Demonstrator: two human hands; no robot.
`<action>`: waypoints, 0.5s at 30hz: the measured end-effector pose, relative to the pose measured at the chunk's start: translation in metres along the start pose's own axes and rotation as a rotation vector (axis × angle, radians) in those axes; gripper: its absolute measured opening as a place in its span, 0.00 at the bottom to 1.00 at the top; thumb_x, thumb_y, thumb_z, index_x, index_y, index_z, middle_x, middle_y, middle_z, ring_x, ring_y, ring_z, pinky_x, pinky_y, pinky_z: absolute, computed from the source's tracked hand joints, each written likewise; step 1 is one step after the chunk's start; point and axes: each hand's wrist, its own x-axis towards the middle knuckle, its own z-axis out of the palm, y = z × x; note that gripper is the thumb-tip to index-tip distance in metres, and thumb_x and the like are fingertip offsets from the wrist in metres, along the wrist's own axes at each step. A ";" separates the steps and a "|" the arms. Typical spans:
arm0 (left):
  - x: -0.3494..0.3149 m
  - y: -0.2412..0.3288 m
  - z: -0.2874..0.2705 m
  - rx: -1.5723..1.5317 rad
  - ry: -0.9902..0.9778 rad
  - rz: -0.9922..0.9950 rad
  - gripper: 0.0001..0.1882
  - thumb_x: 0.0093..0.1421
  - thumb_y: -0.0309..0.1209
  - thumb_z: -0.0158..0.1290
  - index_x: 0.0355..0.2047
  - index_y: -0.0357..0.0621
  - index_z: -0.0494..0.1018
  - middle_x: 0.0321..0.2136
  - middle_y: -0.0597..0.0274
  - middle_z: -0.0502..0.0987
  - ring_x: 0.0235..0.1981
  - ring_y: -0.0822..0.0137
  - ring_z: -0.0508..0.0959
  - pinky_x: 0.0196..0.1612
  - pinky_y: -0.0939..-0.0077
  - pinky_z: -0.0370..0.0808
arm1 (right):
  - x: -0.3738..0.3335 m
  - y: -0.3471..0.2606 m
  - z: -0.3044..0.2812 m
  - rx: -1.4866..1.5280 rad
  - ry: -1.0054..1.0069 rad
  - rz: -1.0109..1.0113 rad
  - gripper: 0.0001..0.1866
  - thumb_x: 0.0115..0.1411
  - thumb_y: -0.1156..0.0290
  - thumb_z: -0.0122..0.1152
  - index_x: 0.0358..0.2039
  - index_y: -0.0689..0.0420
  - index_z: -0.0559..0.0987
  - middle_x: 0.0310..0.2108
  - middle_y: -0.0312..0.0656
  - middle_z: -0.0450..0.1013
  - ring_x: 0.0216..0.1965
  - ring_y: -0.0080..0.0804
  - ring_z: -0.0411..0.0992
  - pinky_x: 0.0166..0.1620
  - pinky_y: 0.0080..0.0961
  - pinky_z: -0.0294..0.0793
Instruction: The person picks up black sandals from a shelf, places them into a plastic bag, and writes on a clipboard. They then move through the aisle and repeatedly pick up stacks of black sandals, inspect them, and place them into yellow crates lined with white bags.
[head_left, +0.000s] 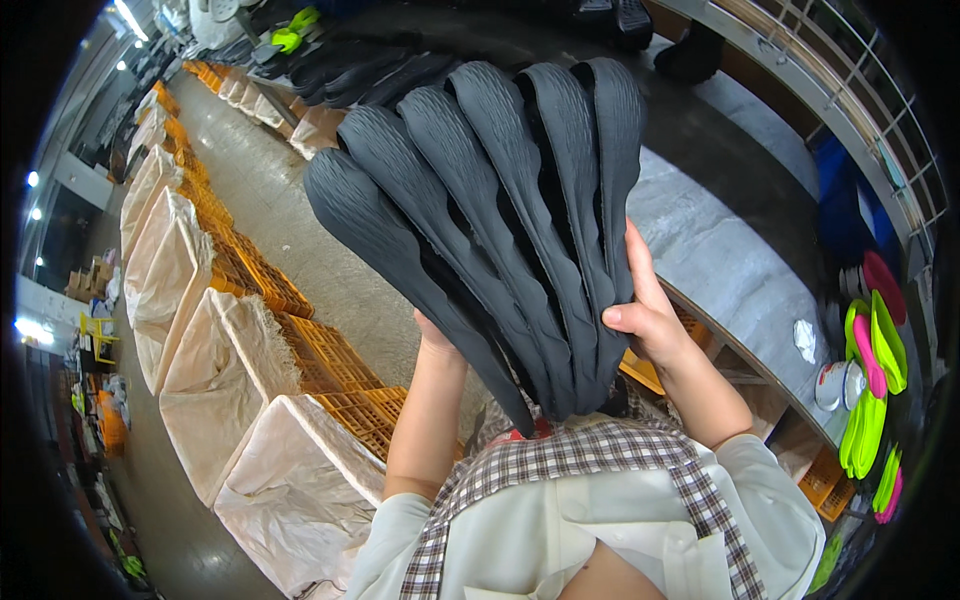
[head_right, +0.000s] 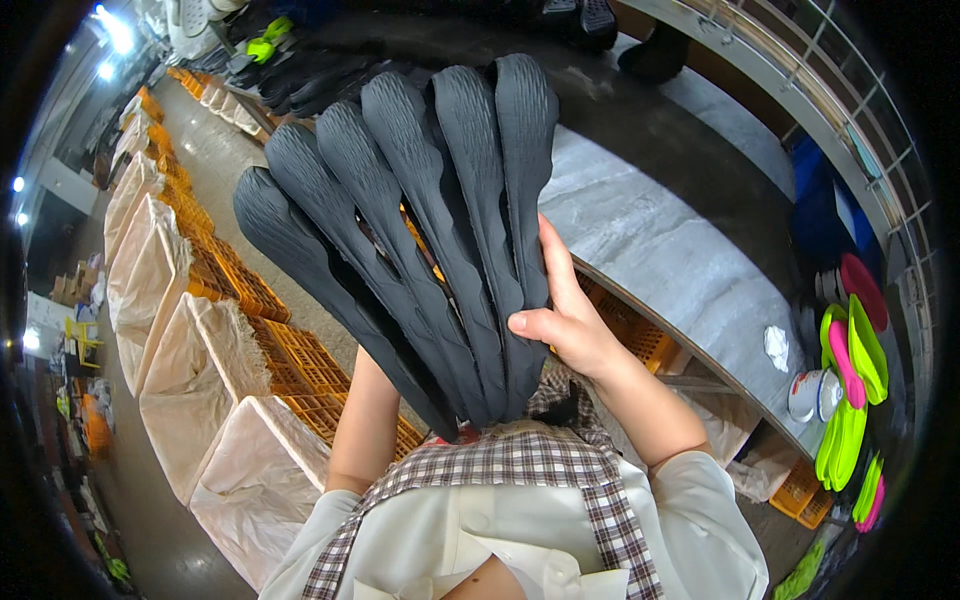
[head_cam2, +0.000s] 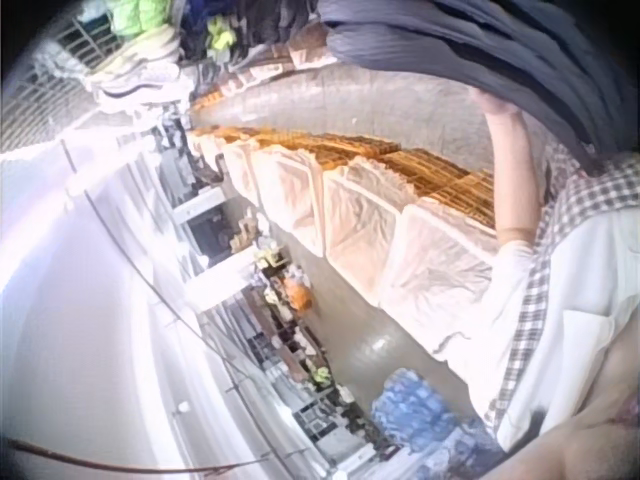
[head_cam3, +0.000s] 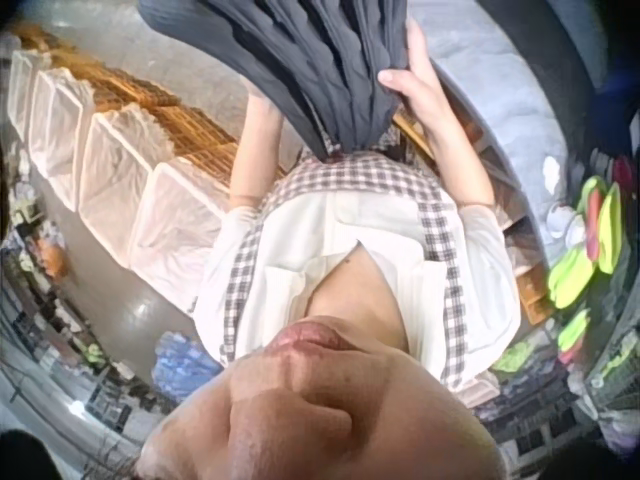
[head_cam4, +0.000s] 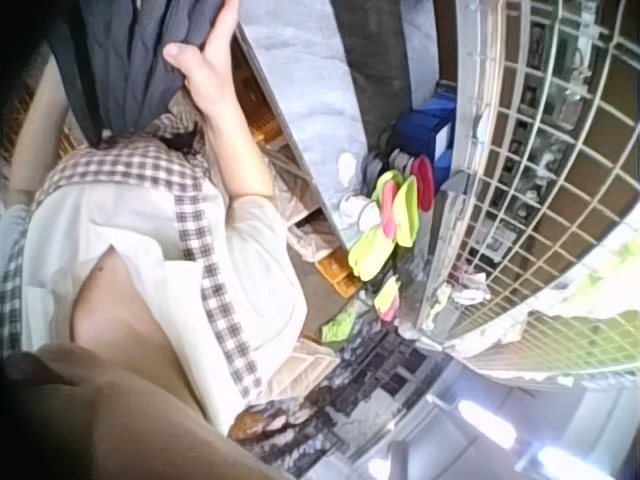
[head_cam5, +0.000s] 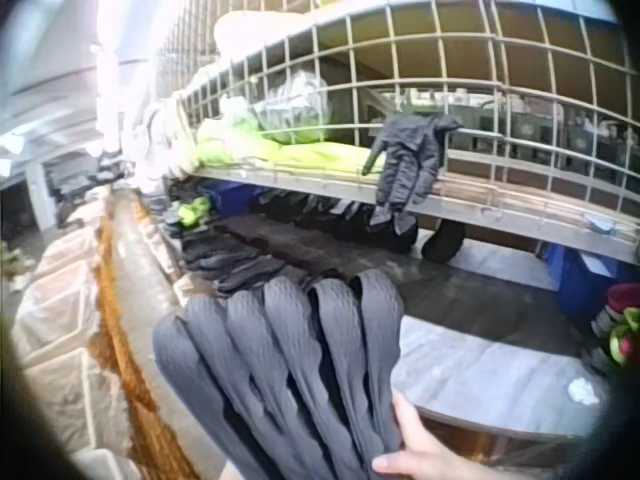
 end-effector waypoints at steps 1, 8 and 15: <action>-0.002 0.003 -0.001 0.057 0.044 0.019 0.37 0.56 0.54 0.49 0.59 0.43 0.59 0.55 0.55 0.66 0.53 0.56 0.69 0.55 0.57 0.69 | 0.000 0.001 0.003 0.001 -0.013 -0.005 0.54 0.45 0.65 0.59 0.65 0.61 0.36 0.66 0.50 0.38 0.67 0.39 0.38 0.65 0.32 0.37; -0.016 0.018 -0.002 -0.074 -0.084 0.061 0.35 0.58 0.48 0.50 0.60 0.44 0.57 0.58 0.56 0.63 0.57 0.57 0.65 0.59 0.58 0.63 | 0.004 0.012 0.013 0.018 -0.082 -0.018 0.53 0.48 0.67 0.59 0.66 0.60 0.35 0.66 0.49 0.37 0.67 0.39 0.38 0.65 0.32 0.36; -0.021 0.039 -0.007 0.038 -0.311 0.106 0.28 0.62 0.40 0.48 0.59 0.38 0.58 0.57 0.58 0.64 0.56 0.60 0.66 0.57 0.64 0.65 | 0.016 0.024 0.017 0.006 -0.052 0.022 0.56 0.48 0.67 0.70 0.66 0.58 0.39 0.65 0.48 0.43 0.66 0.38 0.43 0.65 0.32 0.43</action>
